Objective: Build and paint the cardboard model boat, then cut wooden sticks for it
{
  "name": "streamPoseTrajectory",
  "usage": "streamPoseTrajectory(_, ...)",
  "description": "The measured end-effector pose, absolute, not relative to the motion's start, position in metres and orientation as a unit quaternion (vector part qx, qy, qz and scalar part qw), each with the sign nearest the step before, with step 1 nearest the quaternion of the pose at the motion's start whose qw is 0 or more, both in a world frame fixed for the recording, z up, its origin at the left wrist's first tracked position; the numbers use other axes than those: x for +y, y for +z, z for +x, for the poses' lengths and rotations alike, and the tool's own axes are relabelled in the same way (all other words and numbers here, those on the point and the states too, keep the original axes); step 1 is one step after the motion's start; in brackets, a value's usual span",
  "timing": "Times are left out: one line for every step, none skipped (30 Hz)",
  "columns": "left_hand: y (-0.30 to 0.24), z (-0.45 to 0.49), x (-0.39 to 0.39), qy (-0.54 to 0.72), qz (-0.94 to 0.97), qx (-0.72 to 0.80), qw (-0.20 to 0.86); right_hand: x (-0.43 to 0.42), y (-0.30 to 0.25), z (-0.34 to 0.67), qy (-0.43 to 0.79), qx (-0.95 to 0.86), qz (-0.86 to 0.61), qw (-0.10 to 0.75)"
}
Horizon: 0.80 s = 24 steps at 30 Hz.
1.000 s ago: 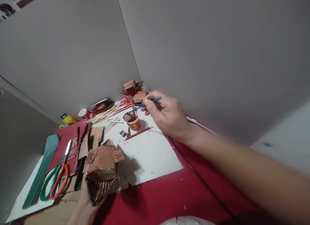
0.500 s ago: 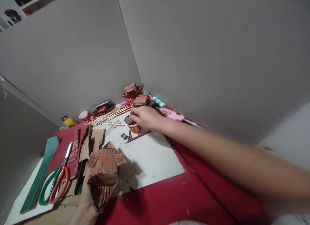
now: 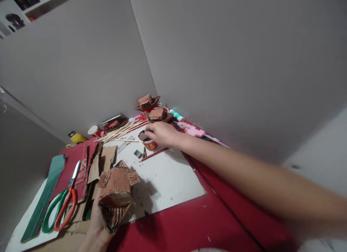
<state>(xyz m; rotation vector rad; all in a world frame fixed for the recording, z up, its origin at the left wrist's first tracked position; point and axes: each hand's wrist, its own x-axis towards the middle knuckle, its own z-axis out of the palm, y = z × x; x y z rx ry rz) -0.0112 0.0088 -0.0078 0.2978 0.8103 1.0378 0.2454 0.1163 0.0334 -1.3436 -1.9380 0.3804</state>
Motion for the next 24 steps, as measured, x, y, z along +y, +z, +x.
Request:
streamPoseTrajectory(-0.007,-0.011,0.009,0.486,0.136,0.378,0.776,0.118,0.033,0.245,0.150,-0.755,-0.518,0.373)
streamPoseTrajectory(-0.006,-0.010,0.009,0.488,0.134,0.379,0.775,0.119,0.032,0.245,0.150,-0.753,-0.515,0.382)
streamPoseTrajectory(-0.006,-0.010,0.009,0.487,0.132,0.381,0.775,0.119,0.032,0.247,0.147,-0.748,-0.513,0.395)
streamPoseTrajectory(-0.005,-0.010,0.008,0.486,0.129,0.383,0.775,0.119,0.033,0.249,0.143,-0.741,-0.513,0.410)
streamPoseTrajectory(-0.005,-0.009,0.008,0.485,0.127,0.386,0.774,0.118,0.033,0.251,0.137,-0.733,-0.513,0.426)
streamPoseTrajectory(-0.004,-0.009,0.008,0.485,0.125,0.391,0.772,0.117,0.033,0.254,0.132,-0.725,-0.513,0.440)
streamPoseTrajectory(-0.004,-0.008,0.008,0.486,0.123,0.398,0.768,0.115,0.034,0.257,0.129,-0.719,-0.511,0.452)
streamPoseTrajectory(-0.004,-0.008,0.008,0.488,0.121,0.406,0.763,0.113,0.034,0.260,0.127,-0.714,-0.510,0.463)
streamPoseTrajectory(-0.004,-0.008,0.008,0.489,0.120,0.413,0.759,0.110,0.034,0.262,0.126,-0.708,-0.509,0.473)
streamPoseTrajectory(-0.003,-0.008,0.007,0.490,0.117,0.419,0.755,0.108,0.034,0.263,0.125,-0.702,-0.508,0.483)
streamPoseTrajectory(-0.003,-0.008,0.007,0.491,0.115,0.423,0.753,0.106,0.034,0.264,0.124,-0.695,-0.507,0.494)
streamPoseTrajectory(-0.004,-0.008,0.007,0.493,0.114,0.425,0.751,0.103,0.034,0.265,0.124,-0.688,-0.506,0.505)
streamPoseTrajectory(-0.004,-0.008,0.007,0.497,0.114,0.423,0.749,0.102,0.033,0.265,0.125,-0.683,-0.504,0.513)
streamPoseTrajectory(-0.004,-0.008,0.007,0.501,0.113,0.419,0.749,0.100,0.032,0.265,0.126,-0.680,-0.502,0.519)
streamPoseTrajectory(-0.004,-0.008,0.007,0.504,0.111,0.416,0.749,0.099,0.031,0.265,0.129,-0.678,-0.499,0.524)
streamPoseTrajectory(-0.004,-0.008,0.007,0.507,0.109,0.412,0.749,0.097,0.030,0.265,0.131,-0.675,-0.497,0.530)
streamPoseTrajectory(-0.005,-0.009,0.007,0.509,0.109,0.408,0.750,0.097,0.029,0.265,0.134,-0.671,-0.496,0.535)
streamPoseTrajectory(-0.006,-0.009,0.007,0.508,0.110,0.407,0.751,0.096,0.028,0.264,0.138,-0.667,-0.495,0.540)
streamPoseTrajectory(-0.007,-0.010,0.008,0.506,0.110,0.407,0.753,0.095,0.026,0.264,0.144,-0.662,-0.494,0.545)
streamPoseTrajectory(-0.007,-0.010,0.008,0.504,0.112,0.404,0.755,0.094,0.024,0.264,0.152,-0.656,-0.493,0.551)
streamPoseTrajectory(-0.008,-0.011,0.008,0.503,0.116,0.401,0.757,0.093,0.022,0.263,0.161,-0.649,-0.492,0.558)
streamPoseTrajectory(-0.009,-0.011,0.008,0.501,0.119,0.398,0.759,0.092,0.021,0.263,0.171,-0.638,-0.491,0.569)
streamPoseTrajectory(-0.009,-0.012,0.007,0.500,0.121,0.395,0.761,0.091,0.019,0.263,0.181,-0.623,-0.490,0.582)
streamPoseTrajectory(-0.009,-0.012,0.007,0.500,0.123,0.392,0.763,0.089,0.018,0.263,0.191,-0.606,-0.490,0.597)
